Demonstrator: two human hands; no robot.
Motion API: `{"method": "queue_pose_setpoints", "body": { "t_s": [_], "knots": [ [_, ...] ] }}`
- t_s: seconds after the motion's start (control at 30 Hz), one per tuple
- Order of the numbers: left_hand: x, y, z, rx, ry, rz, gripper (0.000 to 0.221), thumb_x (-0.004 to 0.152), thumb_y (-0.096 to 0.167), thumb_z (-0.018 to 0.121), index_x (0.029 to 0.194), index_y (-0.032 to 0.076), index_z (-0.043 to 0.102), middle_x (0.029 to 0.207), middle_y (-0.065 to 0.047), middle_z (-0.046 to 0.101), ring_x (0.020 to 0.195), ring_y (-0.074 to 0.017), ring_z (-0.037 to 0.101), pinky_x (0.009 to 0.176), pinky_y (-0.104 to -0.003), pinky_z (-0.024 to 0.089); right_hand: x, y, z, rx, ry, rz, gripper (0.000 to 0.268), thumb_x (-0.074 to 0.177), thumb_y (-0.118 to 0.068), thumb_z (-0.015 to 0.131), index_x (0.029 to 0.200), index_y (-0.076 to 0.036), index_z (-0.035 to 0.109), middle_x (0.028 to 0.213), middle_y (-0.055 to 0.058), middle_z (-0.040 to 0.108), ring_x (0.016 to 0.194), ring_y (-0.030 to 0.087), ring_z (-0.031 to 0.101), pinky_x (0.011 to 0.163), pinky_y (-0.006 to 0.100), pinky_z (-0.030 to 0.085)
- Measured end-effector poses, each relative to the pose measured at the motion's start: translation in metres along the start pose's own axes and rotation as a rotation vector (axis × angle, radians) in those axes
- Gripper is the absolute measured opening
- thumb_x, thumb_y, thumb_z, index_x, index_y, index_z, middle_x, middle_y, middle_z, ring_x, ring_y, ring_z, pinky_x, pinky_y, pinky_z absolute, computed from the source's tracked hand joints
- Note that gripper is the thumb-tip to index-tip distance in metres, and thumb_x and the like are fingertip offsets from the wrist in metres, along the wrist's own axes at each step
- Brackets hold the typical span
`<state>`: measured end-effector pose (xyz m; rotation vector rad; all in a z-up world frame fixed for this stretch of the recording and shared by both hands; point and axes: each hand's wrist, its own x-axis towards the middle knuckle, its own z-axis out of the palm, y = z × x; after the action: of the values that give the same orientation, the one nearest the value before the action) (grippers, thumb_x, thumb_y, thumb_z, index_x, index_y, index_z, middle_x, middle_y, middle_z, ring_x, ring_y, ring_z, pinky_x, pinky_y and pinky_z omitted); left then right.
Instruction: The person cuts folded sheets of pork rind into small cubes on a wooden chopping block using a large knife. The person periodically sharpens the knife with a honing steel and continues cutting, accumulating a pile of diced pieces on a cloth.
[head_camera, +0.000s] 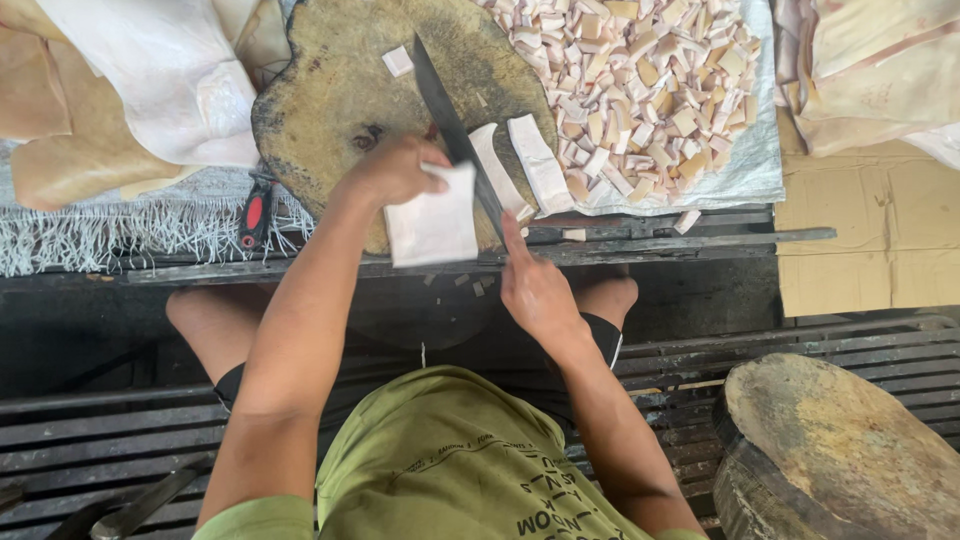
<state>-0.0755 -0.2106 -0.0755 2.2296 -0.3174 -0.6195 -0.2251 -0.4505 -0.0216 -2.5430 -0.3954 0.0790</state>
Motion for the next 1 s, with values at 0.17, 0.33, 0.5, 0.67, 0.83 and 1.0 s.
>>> {"method": "queue_pose_setpoints", "body": {
  "t_s": [0.17, 0.33, 0.5, 0.67, 0.83, 1.0],
  "knots": [
    [-0.011, 0.023, 0.008, 0.052, 0.108, -0.023, 0.036, 0.079, 0.025, 0.084, 0.11, 0.01, 0.078, 0.115, -0.016, 0.073, 0.108, -0.0325, 0.069, 0.093, -0.042, 0.052, 0.026, 0.011, -0.001, -0.056, 0.028, 0.028, 0.072, 0.089, -0.001, 0.06, 0.156, -0.008, 0.036, 0.074, 0.028, 0.069, 0.067, 0.049, 0.066, 0.064, 0.059, 0.052],
    [-0.015, 0.023, -0.005, -0.082, 0.261, -0.114, 0.04, 0.082, 0.029, 0.081, 0.118, 0.01, 0.074, 0.116, -0.015, 0.073, 0.108, -0.0327, 0.069, 0.093, -0.044, 0.051, 0.005, 0.013, -0.015, 0.0, 0.101, 0.062, 0.07, 0.092, 0.003, 0.057, 0.158, -0.006, 0.037, 0.069, 0.029, 0.065, 0.065, 0.049, 0.066, 0.064, 0.057, 0.053],
    [-0.06, 0.019, -0.009, 0.035, 0.425, 0.026, 0.056, 0.084, 0.02, 0.079, 0.134, 0.001, 0.061, 0.128, -0.021, 0.062, 0.123, -0.0408, 0.057, 0.103, -0.048, 0.047, -0.024, -0.009, -0.018, 0.134, 0.244, -0.099, 0.066, 0.097, 0.0, 0.055, 0.16, -0.005, 0.035, 0.097, 0.031, 0.069, 0.085, 0.047, 0.069, 0.072, 0.051, 0.059],
    [-0.117, 0.009, -0.004, 0.341, 0.439, 0.294, 0.039, 0.086, 0.006, 0.066, 0.125, 0.007, 0.066, 0.143, -0.013, 0.058, 0.136, -0.0374, 0.048, 0.112, -0.047, 0.043, -0.043, -0.025, -0.006, -0.008, 0.03, 0.099, 0.068, 0.092, -0.004, 0.061, 0.156, -0.009, 0.039, 0.092, 0.025, 0.073, 0.073, 0.047, 0.068, 0.064, 0.055, 0.055],
    [-0.126, 0.008, 0.006, 0.462, 0.351, 0.348, 0.046, 0.085, 0.001, 0.065, 0.129, 0.014, 0.068, 0.141, -0.006, 0.059, 0.135, -0.0307, 0.051, 0.109, -0.045, 0.044, -0.038, -0.022, 0.003, -0.021, 0.016, 0.11, 0.068, 0.093, -0.003, 0.06, 0.157, -0.011, 0.039, 0.094, 0.025, 0.073, 0.072, 0.046, 0.069, 0.064, 0.054, 0.056],
    [-0.12, 0.01, 0.014, 0.522, 0.376, 0.363, 0.052, 0.078, 0.0, 0.067, 0.127, 0.018, 0.071, 0.139, -0.002, 0.061, 0.132, -0.0309, 0.051, 0.105, -0.044, 0.047, -0.039, -0.024, -0.015, 0.038, 0.193, -0.061, 0.072, 0.095, -0.001, 0.062, 0.161, -0.014, 0.035, 0.096, 0.029, 0.071, 0.077, 0.044, 0.071, 0.065, 0.05, 0.059]
  ]
}}
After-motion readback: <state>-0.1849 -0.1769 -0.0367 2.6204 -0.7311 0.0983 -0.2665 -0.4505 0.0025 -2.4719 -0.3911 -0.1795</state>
